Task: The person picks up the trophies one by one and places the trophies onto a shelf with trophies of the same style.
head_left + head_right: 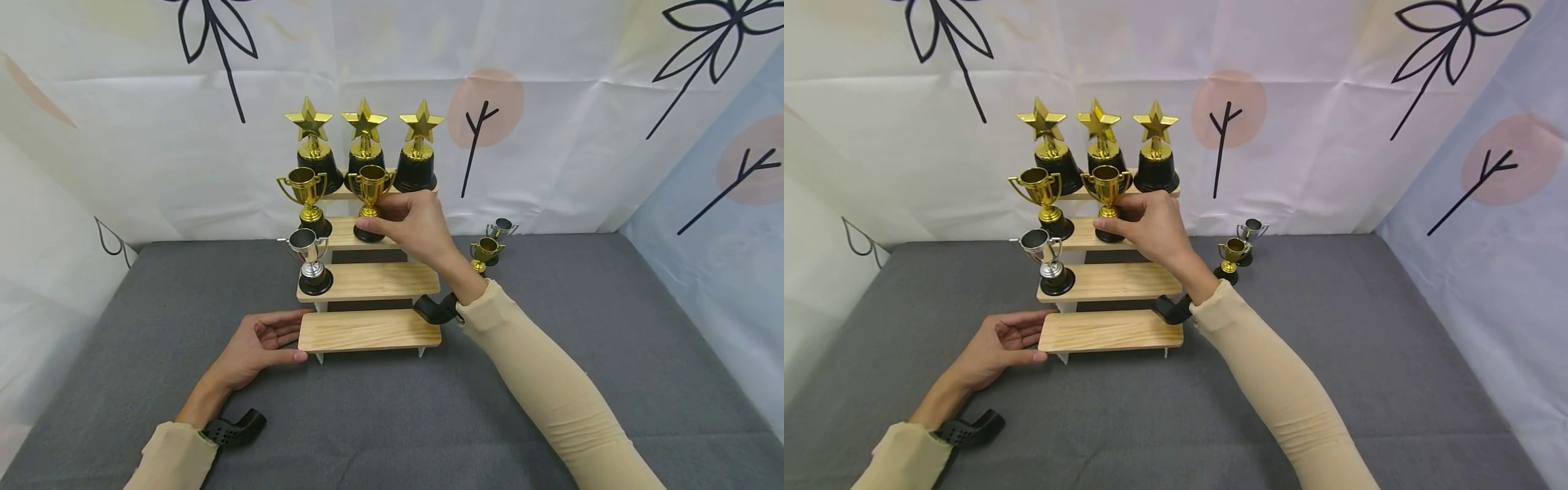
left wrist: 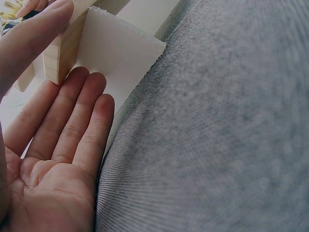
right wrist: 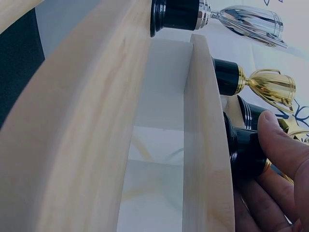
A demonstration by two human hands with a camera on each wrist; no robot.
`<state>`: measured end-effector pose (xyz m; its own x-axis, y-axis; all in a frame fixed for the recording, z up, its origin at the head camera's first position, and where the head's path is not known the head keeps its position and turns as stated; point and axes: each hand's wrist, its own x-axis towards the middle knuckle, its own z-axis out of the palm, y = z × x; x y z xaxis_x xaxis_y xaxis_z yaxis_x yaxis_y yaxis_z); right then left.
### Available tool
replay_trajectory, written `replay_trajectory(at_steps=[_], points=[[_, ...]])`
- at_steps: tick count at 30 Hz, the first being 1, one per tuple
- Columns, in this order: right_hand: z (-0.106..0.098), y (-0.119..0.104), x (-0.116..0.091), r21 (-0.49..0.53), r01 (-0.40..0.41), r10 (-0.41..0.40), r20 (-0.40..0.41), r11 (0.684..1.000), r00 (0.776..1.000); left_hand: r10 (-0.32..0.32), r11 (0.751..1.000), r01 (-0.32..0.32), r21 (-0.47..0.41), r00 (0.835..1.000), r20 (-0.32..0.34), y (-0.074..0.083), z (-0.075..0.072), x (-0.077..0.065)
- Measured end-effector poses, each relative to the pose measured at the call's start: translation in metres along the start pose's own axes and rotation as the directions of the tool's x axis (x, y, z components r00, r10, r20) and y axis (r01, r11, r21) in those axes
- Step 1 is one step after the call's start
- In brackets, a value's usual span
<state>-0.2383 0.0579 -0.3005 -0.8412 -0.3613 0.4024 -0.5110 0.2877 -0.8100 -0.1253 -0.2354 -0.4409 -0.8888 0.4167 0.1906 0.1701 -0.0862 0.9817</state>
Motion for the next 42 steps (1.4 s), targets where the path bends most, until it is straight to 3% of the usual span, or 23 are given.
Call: replay_trajectory(at_steps=[26, 42], points=[[0.0048, -0.0027, -0.0001, -0.061, -0.022, 0.021, -0.016, 0.998, 1.0, -0.003, 1.0, 0.003, 0.006, 1.0, -0.004, -0.0018, -0.0018, -0.0011], [-0.0018, 0.001, -0.0049, -0.006, -0.041, 0.041, 0.0, 0.999, 0.999, -0.006, 1.0, 0.006, -0.001, 1.0, 0.002, -0.0026, -0.0021, -0.0006]])
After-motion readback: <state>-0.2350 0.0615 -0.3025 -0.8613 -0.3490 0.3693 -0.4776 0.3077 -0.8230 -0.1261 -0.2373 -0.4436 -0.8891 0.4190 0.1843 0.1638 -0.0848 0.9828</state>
